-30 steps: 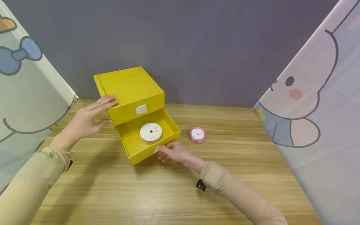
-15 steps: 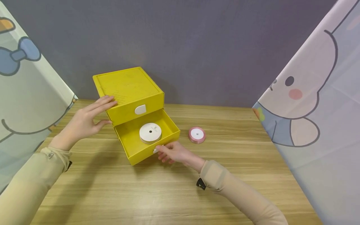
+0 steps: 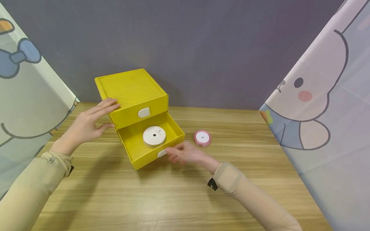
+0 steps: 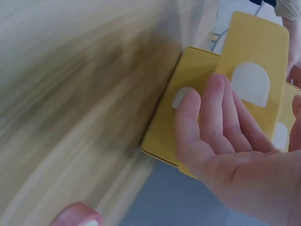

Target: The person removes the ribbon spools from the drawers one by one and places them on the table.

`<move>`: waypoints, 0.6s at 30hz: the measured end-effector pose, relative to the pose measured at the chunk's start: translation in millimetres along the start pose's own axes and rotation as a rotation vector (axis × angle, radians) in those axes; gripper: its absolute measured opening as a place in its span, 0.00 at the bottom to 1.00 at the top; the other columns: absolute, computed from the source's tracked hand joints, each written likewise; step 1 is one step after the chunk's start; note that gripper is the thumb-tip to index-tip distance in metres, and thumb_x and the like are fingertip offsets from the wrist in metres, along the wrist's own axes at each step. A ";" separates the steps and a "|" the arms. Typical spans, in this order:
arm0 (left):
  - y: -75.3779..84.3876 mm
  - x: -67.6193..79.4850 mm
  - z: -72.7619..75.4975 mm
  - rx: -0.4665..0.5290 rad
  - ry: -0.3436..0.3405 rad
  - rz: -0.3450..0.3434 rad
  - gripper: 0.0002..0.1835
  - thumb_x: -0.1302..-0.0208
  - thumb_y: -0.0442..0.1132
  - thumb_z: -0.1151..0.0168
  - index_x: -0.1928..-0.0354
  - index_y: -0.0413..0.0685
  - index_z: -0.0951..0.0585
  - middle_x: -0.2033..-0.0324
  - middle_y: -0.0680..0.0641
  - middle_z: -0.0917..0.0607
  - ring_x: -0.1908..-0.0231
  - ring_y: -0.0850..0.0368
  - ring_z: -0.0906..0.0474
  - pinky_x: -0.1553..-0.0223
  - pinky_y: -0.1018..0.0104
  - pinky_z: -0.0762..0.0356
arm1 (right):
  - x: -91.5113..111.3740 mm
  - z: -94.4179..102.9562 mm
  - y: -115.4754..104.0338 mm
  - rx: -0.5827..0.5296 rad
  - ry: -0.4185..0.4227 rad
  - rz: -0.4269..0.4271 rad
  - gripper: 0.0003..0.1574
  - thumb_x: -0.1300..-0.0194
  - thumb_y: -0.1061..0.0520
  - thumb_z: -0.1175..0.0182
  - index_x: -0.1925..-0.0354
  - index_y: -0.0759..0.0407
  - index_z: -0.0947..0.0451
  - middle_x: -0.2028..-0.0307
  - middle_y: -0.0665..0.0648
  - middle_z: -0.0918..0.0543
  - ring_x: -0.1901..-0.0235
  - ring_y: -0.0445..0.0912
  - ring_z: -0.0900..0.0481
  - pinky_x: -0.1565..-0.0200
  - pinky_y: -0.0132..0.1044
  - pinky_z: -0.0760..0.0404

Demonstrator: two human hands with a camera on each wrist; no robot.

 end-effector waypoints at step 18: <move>-0.5 0.6 -1.0 -0.006 0.007 -0.005 0.41 0.58 0.26 0.26 0.36 0.46 0.27 0.35 0.41 0.27 0.33 0.44 0.32 0.41 0.45 0.26 | 17.2 26.5 -44.7 0.070 -0.040 0.107 0.23 0.30 0.48 0.45 0.47 0.63 0.21 0.55 0.61 0.14 0.58 0.46 0.16 0.51 0.40 0.14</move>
Point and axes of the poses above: each hand's wrist, its own x-axis away from the middle knuckle, its own z-axis out of the back of the hand, y = z × x, the point moved 1 cm from there along -x, towards the middle knuckle
